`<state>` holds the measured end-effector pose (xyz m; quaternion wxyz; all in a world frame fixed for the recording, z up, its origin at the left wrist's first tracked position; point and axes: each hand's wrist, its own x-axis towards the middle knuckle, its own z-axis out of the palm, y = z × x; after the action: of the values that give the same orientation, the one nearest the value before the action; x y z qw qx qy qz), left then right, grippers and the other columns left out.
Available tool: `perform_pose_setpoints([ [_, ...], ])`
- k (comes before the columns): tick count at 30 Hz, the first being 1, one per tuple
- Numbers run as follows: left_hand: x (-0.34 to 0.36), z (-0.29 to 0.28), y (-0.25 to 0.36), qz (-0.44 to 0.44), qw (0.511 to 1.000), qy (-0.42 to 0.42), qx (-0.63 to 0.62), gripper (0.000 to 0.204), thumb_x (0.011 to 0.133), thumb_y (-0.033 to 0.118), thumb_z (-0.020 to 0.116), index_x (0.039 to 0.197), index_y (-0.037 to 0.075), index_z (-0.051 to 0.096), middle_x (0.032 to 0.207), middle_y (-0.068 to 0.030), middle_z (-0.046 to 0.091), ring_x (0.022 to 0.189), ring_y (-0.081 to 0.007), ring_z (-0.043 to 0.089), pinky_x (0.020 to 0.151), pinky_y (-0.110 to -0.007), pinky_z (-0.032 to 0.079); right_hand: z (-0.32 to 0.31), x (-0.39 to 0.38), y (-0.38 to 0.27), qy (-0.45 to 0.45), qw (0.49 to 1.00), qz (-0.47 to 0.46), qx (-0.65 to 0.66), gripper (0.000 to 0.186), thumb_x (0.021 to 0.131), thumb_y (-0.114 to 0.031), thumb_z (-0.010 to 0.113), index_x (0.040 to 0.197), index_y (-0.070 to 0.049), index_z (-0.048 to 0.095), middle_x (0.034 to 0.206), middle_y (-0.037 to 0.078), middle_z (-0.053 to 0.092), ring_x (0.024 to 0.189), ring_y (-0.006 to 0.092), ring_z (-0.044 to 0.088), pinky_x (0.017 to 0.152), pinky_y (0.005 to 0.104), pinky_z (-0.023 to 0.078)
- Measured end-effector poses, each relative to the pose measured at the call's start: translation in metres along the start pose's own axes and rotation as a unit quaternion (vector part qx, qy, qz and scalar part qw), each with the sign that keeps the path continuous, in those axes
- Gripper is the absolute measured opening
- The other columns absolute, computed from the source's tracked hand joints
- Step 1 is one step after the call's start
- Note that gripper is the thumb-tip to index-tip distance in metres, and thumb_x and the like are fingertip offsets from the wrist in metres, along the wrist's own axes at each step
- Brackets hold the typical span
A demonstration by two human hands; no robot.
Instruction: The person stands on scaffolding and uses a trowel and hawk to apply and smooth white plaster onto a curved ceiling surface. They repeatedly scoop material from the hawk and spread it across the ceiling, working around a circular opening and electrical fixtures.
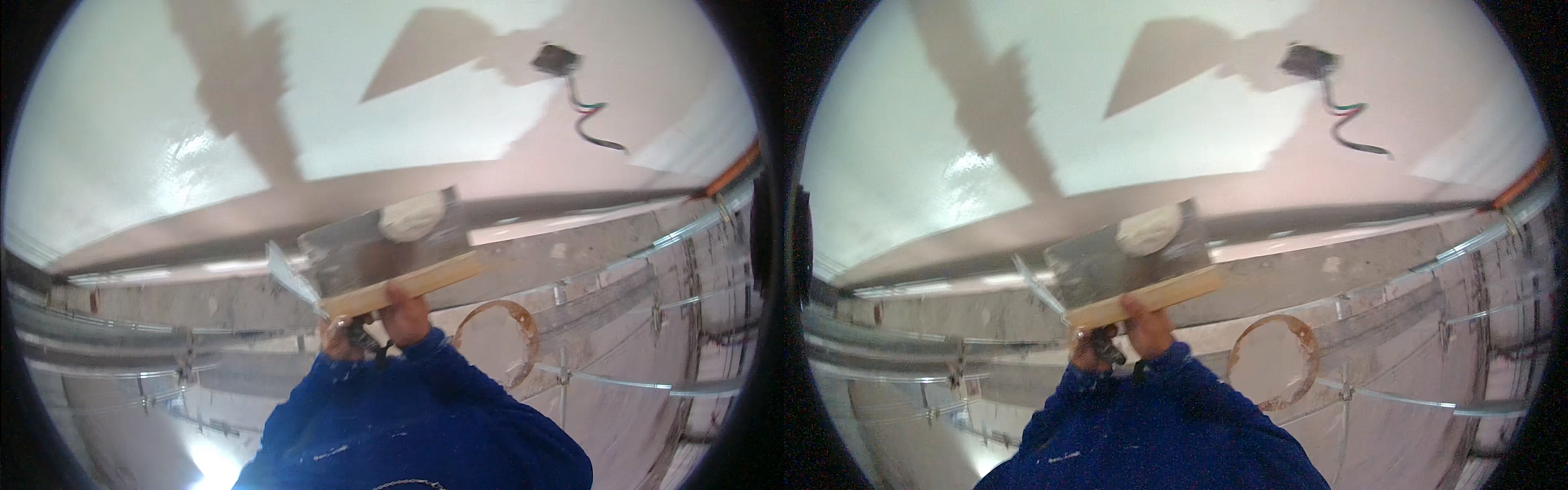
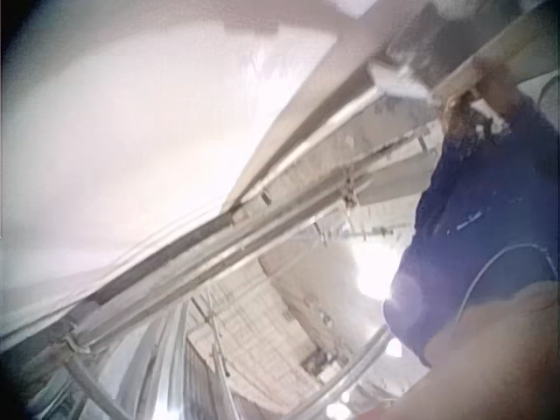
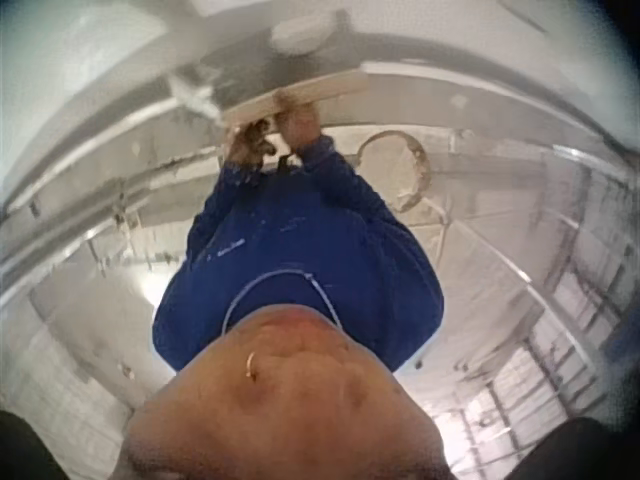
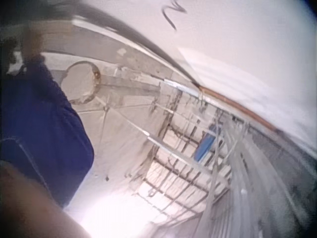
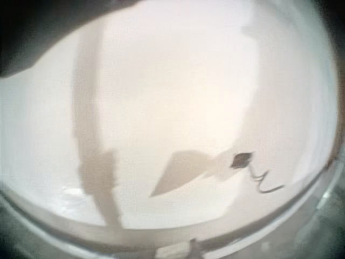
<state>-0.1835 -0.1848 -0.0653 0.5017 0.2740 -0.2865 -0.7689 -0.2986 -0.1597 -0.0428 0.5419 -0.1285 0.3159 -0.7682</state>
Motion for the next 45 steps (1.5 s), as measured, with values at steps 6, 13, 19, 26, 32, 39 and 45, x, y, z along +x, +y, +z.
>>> perform_pose_setpoints([
  [6,0.011,0.026,0.024,0.036,0.991,0.079,-0.105,0.051,0.069,0.024,0.064,0.11,0.001,0.043,0.1,-0.0152,0.053,0.094,-0.031,0.055,0.082,-0.045,0.048,-0.008,0.011,-0.015,-0.133,0.949,-0.046,-0.284,0.04,0.078,-0.026,0.064,0.104,0.001,0.052,0.098,0.01,0.055,0.09,0.0168,0.052,0.079,0.0257,0.04],
  [13,0.004,0.012,0.057,0.12,0.984,0.075,-0.106,0.046,0.072,0.025,0.063,0.108,0.002,0.045,0.101,-0.0136,0.054,0.093,-0.0257,0.056,0.081,-0.039,0.05,-0.134,0.076,-0.134,0.089,0.911,-0.24,-0.323,0.045,0.079,-0.011,0.056,0.121,-0.001,0.043,0.112,0.009,0.053,0.09,0.0132,0.056,0.077,0.0271,0.047],
  [19,0.0,-0.009,0.063,0.124,0.985,0.093,-0.073,0.044,0.073,0.027,0.063,0.104,0.0,0.046,0.099,-0.0131,0.055,0.09,-0.0252,0.056,0.08,-0.038,0.05,-0.051,0.1,-0.285,0.024,0.844,-0.471,-0.254,0.07,0.083,-0.03,0.056,0.135,-0.002,0.018,0.125,0.019,0.04,0.101,0.0243,0.053,0.082,0.031,0.044],
  [26,-0.019,-0.017,0.065,0.124,0.983,0.122,-0.066,0.039,0.073,0.026,0.063,0.098,0.001,0.047,0.094,-0.0129,0.054,0.089,-0.0266,0.056,0.077,-0.039,0.051,-0.027,0.123,-0.308,0.016,0.792,-0.511,-0.333,0.062,0.083,-0.024,0.059,0.129,0.005,0.029,0.114,0.018,0.05,0.097,0.0218,0.055,0.081,0.0306,0.046],
  [32,-0.021,-0.051,0.071,0.086,0.99,0.105,-0.045,0.042,0.071,0.027,0.065,0.1,0.002,0.048,0.095,-0.0129,0.054,0.09,-0.0273,0.056,0.078,-0.041,0.051,0.005,0.138,-0.298,0.053,0.732,-0.507,-0.452,0.05,0.076,-0.015,0.065,0.117,0.007,0.046,0.1,0.014,0.06,0.084,0.0159,0.059,0.076,0.0247,0.046],
  [39,-0.009,-0.068,0.076,0.071,0.994,0.08,-0.023,0.056,0.067,0.033,0.068,0.107,0.001,0.042,0.095,-0.0143,0.052,0.086,-0.0293,0.057,0.073,-0.041,0.053,0.052,0.181,-0.302,0.146,0.652,-0.583,-0.463,0.049,0.067,-0.02,0.074,0.11,-0.003,0.055,0.095,0.011,0.061,0.083,0.0171,0.061,0.07,0.0276,0.048],
  [45,-0.021,-0.083,0.08,0.076,0.991,0.107,-0.018,0.06,0.066,0.033,0.069,0.105,-0.002,0.041,0.092,-0.0153,0.051,0.08,-0.0272,0.058,0.063,-0.037,0.055,0.05,0.18,-0.273,0.249,0.548,-0.596,-0.531,0.062,0.062,-0.024,0.077,0.116,-0.008,0.05,0.102,0.012,0.053,0.091,0.0231,0.056,0.073,0.0317,0.048],
])
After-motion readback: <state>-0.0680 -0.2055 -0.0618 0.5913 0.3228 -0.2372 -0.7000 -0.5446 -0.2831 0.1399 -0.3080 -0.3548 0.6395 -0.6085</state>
